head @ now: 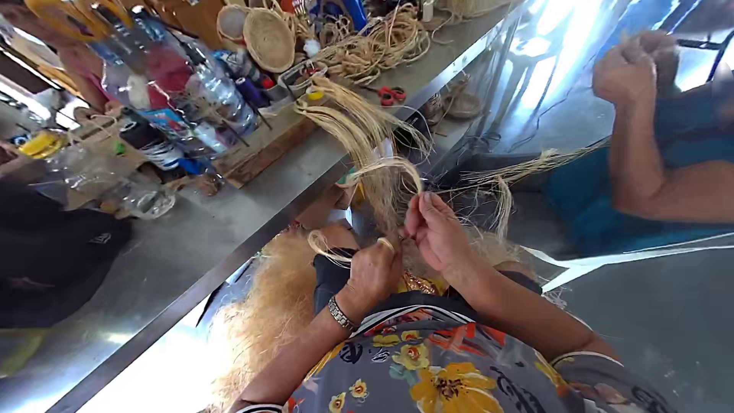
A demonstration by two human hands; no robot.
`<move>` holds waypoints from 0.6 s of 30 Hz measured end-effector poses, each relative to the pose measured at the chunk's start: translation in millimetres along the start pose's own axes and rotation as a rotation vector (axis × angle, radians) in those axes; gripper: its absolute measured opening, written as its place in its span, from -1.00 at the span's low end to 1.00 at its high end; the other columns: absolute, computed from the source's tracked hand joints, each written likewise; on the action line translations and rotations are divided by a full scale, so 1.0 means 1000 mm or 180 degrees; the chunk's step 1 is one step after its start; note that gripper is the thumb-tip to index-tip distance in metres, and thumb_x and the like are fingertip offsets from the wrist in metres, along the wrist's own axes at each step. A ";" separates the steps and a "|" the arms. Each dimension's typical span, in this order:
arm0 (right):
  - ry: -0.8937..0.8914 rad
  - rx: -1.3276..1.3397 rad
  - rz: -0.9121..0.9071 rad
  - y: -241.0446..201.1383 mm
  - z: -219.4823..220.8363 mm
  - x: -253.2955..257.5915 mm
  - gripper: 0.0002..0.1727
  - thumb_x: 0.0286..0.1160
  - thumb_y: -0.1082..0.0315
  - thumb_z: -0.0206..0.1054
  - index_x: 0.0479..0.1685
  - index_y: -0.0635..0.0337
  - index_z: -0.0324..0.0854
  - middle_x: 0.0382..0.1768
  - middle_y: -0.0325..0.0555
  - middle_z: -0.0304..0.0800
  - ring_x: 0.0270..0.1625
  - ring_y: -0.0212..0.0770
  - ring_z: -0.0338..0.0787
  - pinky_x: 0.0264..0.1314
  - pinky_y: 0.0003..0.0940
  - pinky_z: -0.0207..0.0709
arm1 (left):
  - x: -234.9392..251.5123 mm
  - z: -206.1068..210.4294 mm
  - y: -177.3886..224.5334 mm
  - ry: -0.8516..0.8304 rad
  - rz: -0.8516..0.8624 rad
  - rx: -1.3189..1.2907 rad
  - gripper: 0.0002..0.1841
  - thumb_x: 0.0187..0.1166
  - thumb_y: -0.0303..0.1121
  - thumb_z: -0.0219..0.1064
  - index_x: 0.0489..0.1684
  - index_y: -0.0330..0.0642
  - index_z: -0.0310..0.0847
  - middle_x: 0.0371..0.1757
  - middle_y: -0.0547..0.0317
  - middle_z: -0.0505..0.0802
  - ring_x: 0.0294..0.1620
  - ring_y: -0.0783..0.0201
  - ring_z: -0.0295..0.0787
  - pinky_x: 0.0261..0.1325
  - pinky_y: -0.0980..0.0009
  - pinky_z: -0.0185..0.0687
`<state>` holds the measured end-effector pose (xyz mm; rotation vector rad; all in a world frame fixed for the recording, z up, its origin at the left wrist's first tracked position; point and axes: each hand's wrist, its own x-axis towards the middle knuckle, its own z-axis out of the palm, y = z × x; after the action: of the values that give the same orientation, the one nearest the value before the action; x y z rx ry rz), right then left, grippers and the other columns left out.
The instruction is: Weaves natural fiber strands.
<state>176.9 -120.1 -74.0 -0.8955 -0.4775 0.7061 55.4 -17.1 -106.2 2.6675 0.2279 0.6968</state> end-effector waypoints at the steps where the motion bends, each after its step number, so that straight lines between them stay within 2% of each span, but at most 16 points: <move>1: -0.0014 -0.0003 -0.0053 -0.007 -0.006 0.000 -0.64 0.91 0.22 -0.18 -0.23 -0.03 0.50 -0.62 -0.45 0.44 -0.60 -0.51 0.47 -0.44 -0.57 0.48 | -0.004 0.006 -0.002 0.0032 0.0186 -0.0226 -0.68 0.68 -0.37 0.06 0.06 -0.33 0.73 -0.13 -0.12 0.89 -0.24 -0.04 0.90 -0.28 -0.02 0.77; 3: -0.0175 -0.0158 -0.0152 -0.017 -0.023 -0.002 -0.66 0.88 0.26 -0.11 -0.30 -0.05 0.51 -0.66 -0.47 0.35 -0.67 -0.57 0.30 -0.57 -0.67 0.25 | -0.010 0.017 -0.008 0.0219 0.0853 -0.0589 -0.60 0.73 -0.35 0.05 0.46 -0.27 0.52 0.32 -0.19 0.77 0.07 0.04 0.85 -0.02 0.11 0.78; 4: -0.0214 -0.0225 -0.0205 -0.021 -0.031 -0.003 -0.66 0.87 0.25 -0.08 -0.31 -0.06 0.53 -0.67 -0.48 0.35 -0.68 -0.58 0.27 -0.59 -0.68 0.21 | -0.012 0.020 -0.010 0.0227 0.1172 -0.0670 -0.57 0.79 -0.29 0.02 0.60 -0.14 0.36 0.51 -0.15 0.65 0.26 0.07 0.77 0.16 0.15 0.71; 5: -0.0213 -0.0253 -0.0262 -0.025 -0.039 -0.003 -0.66 0.87 0.24 -0.07 -0.32 -0.07 0.53 -0.68 -0.48 0.35 -0.69 -0.58 0.27 -0.59 -0.69 0.20 | -0.015 0.023 -0.010 0.0155 0.1432 -0.0657 -0.55 0.83 -0.23 0.00 0.67 -0.02 0.25 0.64 -0.09 0.55 0.44 0.10 0.65 0.36 0.17 0.59; 6: -0.0169 -0.0278 -0.0336 -0.029 -0.047 -0.002 -0.67 0.86 0.24 -0.05 -0.33 -0.07 0.54 -0.68 -0.48 0.37 -0.69 -0.59 0.28 -0.60 -0.69 0.21 | -0.019 0.024 -0.011 -0.0015 0.1617 -0.0574 -0.55 0.84 -0.17 -0.02 0.68 0.05 0.24 0.68 -0.03 0.52 0.55 0.12 0.57 0.50 0.14 0.49; 7: -0.0088 -0.0394 -0.0455 -0.033 -0.056 -0.002 -0.68 0.85 0.24 -0.04 -0.32 -0.08 0.55 -0.66 -0.49 0.39 -0.69 -0.61 0.29 -0.60 -0.70 0.23 | -0.023 0.024 -0.012 -0.0310 0.1703 -0.0480 -0.55 0.83 -0.10 0.00 0.65 0.08 0.35 0.67 0.01 0.56 0.58 0.11 0.57 0.55 0.08 0.46; 9: 0.0201 -0.1204 -0.0812 -0.050 -0.079 -0.001 -0.70 0.82 0.28 0.00 -0.32 0.00 0.56 -0.59 -0.46 0.45 -0.63 -0.60 0.33 -0.55 -0.68 0.26 | -0.027 0.020 -0.017 -0.1142 0.1585 -0.0351 -0.57 0.71 -0.06 0.16 0.46 0.10 0.65 0.56 0.08 0.69 0.48 0.08 0.69 0.48 -0.07 0.55; 10: 0.0343 -0.2058 -0.0948 -0.063 -0.093 -0.002 -0.71 0.79 0.32 0.03 -0.31 0.12 0.58 -0.54 -0.37 0.48 -0.56 -0.52 0.40 -0.47 -0.60 0.34 | -0.026 0.017 -0.024 -0.1428 0.1430 -0.0368 -0.62 0.64 -0.11 0.24 0.34 0.08 0.76 0.46 0.10 0.77 0.39 0.03 0.75 0.40 -0.16 0.58; 11: 0.0340 -0.3059 -0.0878 -0.078 -0.106 -0.007 -0.70 0.79 0.34 0.07 -0.22 0.29 0.65 -0.44 -0.15 0.60 -0.42 -0.32 0.57 -0.28 -0.38 0.52 | -0.023 0.010 -0.030 -0.1483 0.1279 -0.0392 -0.65 0.59 -0.15 0.28 0.21 0.02 0.83 0.31 0.08 0.86 0.30 -0.03 0.81 0.34 -0.23 0.60; 12: 0.0179 -0.3911 -0.0524 -0.091 -0.113 -0.012 -0.68 0.80 0.31 0.10 -0.10 0.36 0.71 -0.29 0.05 0.75 -0.21 -0.09 0.76 -0.02 -0.09 0.66 | -0.017 0.000 -0.032 -0.1276 0.1187 -0.0365 -0.67 0.57 -0.16 0.27 0.11 -0.03 0.87 0.17 0.05 0.90 0.23 -0.05 0.84 0.33 -0.24 0.60; 13: -0.0122 -0.4488 -0.0062 -0.097 -0.111 -0.016 -0.65 0.82 0.25 0.10 0.02 0.35 0.71 -0.16 0.17 0.82 -0.02 0.08 0.82 0.17 0.14 0.64 | -0.007 -0.011 -0.029 -0.0918 0.1241 -0.0261 -0.64 0.59 -0.11 0.22 0.09 -0.04 0.86 0.13 0.02 0.90 0.24 -0.03 0.82 0.37 -0.21 0.58; 14: -0.0508 -0.4839 0.0323 -0.096 -0.101 -0.020 -0.64 0.83 0.22 0.08 0.09 0.32 0.70 -0.08 0.22 0.83 0.08 0.20 0.82 0.23 0.28 0.59 | 0.003 -0.021 -0.021 -0.0553 0.1390 -0.0126 -0.59 0.65 -0.01 0.12 0.16 0.02 0.81 0.18 0.06 0.87 0.34 0.04 0.76 0.50 -0.15 0.45; 16: -0.1247 -0.5027 0.0773 -0.085 -0.070 -0.032 -0.65 0.83 0.21 0.09 0.18 0.25 0.70 -0.03 0.24 0.84 0.14 0.29 0.82 0.21 0.39 0.57 | 0.024 -0.029 0.006 -0.0147 0.1692 0.0080 -0.47 0.75 0.15 -0.11 0.42 0.11 0.56 0.42 0.14 0.75 0.62 0.14 0.50 0.73 -0.04 0.07; 17: -0.1470 -0.4976 0.0726 -0.081 -0.056 -0.038 -0.66 0.82 0.21 0.11 0.18 0.22 0.71 -0.06 0.22 0.84 0.11 0.28 0.83 0.16 0.38 0.59 | 0.033 -0.024 0.017 -0.0113 0.1764 0.0103 -0.42 0.74 0.17 -0.14 0.50 0.07 0.48 0.46 0.12 0.73 0.65 0.13 0.47 0.74 -0.05 0.05; 18: -0.1594 -0.4859 0.0492 -0.079 -0.048 -0.043 -0.66 0.81 0.22 0.13 0.13 0.26 0.74 -0.11 0.22 0.85 0.05 0.26 0.84 0.10 0.35 0.61 | 0.038 -0.016 0.022 -0.0226 0.1730 -0.0019 -0.40 0.71 0.16 -0.07 0.52 -0.02 0.49 0.43 0.07 0.76 0.60 0.11 0.55 0.69 -0.10 0.16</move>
<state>206.0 -210.8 -37.8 -2.1990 -1.4909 0.6318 81.7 -22.5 -67.8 2.7539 -0.5368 0.7464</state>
